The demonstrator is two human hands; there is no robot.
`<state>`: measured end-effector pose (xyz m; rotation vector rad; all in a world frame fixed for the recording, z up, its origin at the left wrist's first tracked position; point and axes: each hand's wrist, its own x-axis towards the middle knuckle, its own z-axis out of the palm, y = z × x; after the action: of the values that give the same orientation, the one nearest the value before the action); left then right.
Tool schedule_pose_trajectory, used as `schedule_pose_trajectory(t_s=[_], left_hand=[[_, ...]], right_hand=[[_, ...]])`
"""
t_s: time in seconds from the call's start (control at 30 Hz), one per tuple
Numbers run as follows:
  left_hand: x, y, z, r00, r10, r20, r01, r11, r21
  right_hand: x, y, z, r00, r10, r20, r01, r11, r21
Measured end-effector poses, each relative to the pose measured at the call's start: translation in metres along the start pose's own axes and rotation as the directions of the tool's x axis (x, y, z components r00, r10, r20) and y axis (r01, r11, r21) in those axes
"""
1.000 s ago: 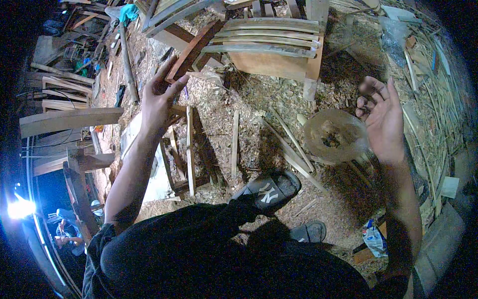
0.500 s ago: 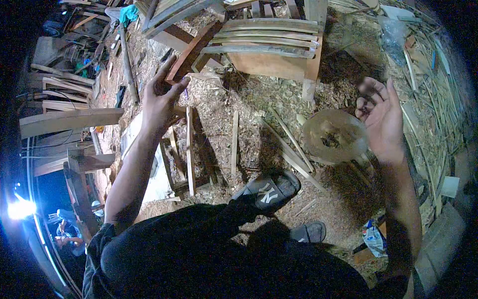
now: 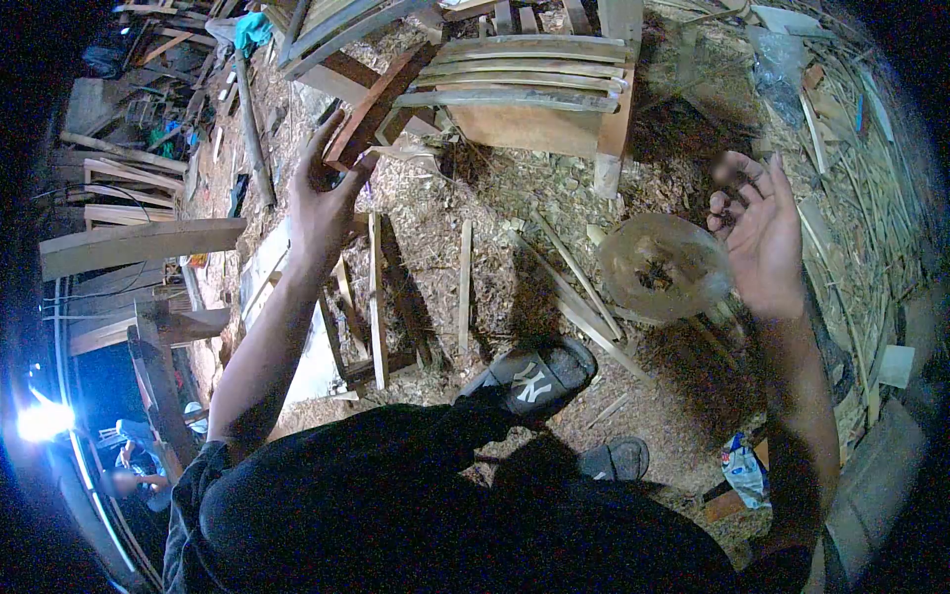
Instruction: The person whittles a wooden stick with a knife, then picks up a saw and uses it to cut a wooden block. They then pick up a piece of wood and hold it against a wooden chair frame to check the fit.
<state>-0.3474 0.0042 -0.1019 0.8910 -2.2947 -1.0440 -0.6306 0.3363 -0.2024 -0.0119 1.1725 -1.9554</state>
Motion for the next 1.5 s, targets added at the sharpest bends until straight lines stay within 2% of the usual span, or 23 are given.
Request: schedule_pose_trajectory(t_s=[0.2,0.27,0.3,0.4,0.47,0.6,0.67,0.7,0.77,0.8,0.83,0.87,0.9,0.93,0.97,1.03,1.1,1.17,1.2,1.33,1.5], left_hand=[[-0.003,0.010,0.011,0.994,-0.088,-0.066,0.089,0.996,0.005],[-0.003,0.007,0.016,0.985,-0.001,-0.175,0.022,0.993,0.118],[-0.002,0.004,0.017,0.984,-0.001,-0.176,0.022,0.993,0.116],[-0.001,-0.011,0.019,0.982,-0.046,-0.184,0.051,0.998,0.026],[0.002,-0.022,0.019,0.980,0.024,-0.198,-0.020,1.000,0.024],[0.000,-0.027,0.021,0.982,0.040,-0.186,-0.040,0.999,0.005],[-0.001,-0.031,0.020,0.988,0.033,-0.151,-0.070,0.967,-0.243],[-0.002,-0.031,0.019,0.988,0.034,-0.150,-0.070,0.967,-0.244],[-0.007,-0.022,0.015,0.989,-0.124,-0.080,0.062,0.843,-0.534],[-0.008,-0.025,0.013,0.983,-0.165,-0.085,0.083,0.802,-0.591],[-0.006,-0.045,0.004,0.983,-0.165,-0.085,0.084,0.803,-0.590],[0.000,-0.050,-0.005,0.994,-0.088,0.056,0.104,0.770,-0.630],[0.002,-0.054,-0.010,0.962,-0.252,0.107,0.257,0.696,-0.671],[0.005,-0.033,-0.011,0.899,-0.409,0.155,0.389,0.587,-0.709],[0.010,-0.016,-0.016,0.899,-0.410,0.154,0.389,0.588,-0.709],[0.018,-0.004,-0.020,0.802,-0.547,0.240,0.541,0.495,-0.680],[0.028,-0.010,-0.026,0.799,-0.527,0.290,0.564,0.489,-0.666],[0.036,-0.002,-0.028,0.765,-0.497,0.410,0.644,0.580,-0.499],[0.039,-0.004,-0.028,0.776,-0.435,0.456,0.628,0.602,-0.493],[0.047,-0.006,-0.027,0.743,-0.489,0.457,0.666,0.605,-0.437],[0.052,-0.018,-0.027,0.746,-0.469,0.473,0.665,0.553,-0.502]], right_hand=[[0.001,0.002,0.000,1.000,-0.004,-0.003,0.005,1.000,0.008],[0.002,0.002,0.000,1.000,-0.004,0.005,0.004,1.000,0.002],[0.003,0.001,0.000,1.000,-0.003,0.012,0.003,1.000,-0.004],[0.002,0.001,0.002,1.000,0.000,0.013,0.000,1.000,-0.004],[0.002,0.001,0.001,1.000,0.004,0.007,-0.004,1.000,-0.004],[0.000,0.000,0.001,1.000,0.002,-0.003,-0.002,1.000,-0.004],[0.000,0.001,0.000,1.000,-0.001,-0.003,0.001,1.000,-0.005],[0.000,0.001,0.000,1.000,-0.005,-0.004,0.005,1.000,-0.006],[-0.001,0.000,0.000,1.000,-0.002,-0.014,0.002,1.000,-0.005],[-0.002,0.000,0.000,1.000,0.001,-0.022,-0.001,1.000,-0.004],[-0.002,0.001,0.000,1.000,0.002,-0.022,-0.002,1.000,-0.002],[-0.001,0.001,-0.002,1.000,0.000,-0.018,0.000,1.000,-0.002],[-0.001,0.001,-0.002,1.000,-0.001,-0.015,0.001,1.000,-0.002],[-0.002,0.001,-0.003,1.000,0.000,-0.014,0.000,1.000,0.000],[-0.002,0.000,-0.002,1.000,0.004,-0.016,-0.004,1.000,-0.006],[-0.002,0.001,-0.002,1.000,0.009,-0.014,-0.009,1.000,-0.012],[-0.001,0.002,-0.003,0.999,0.013,-0.033,-0.013,1.000,-0.015],[0.001,0.003,-0.003,0.999,0.014,-0.035,-0.014,1.000,-0.021],[0.001,0.004,-0.003,0.999,0.014,-0.039,-0.015,1.000,-0.026],[0.002,0.004,-0.006,1.000,0.017,-0.020,-0.018,0.999,-0.028],[0.001,0.008,-0.006,0.998,0.022,-0.056,-0.023,0.999,-0.029]])
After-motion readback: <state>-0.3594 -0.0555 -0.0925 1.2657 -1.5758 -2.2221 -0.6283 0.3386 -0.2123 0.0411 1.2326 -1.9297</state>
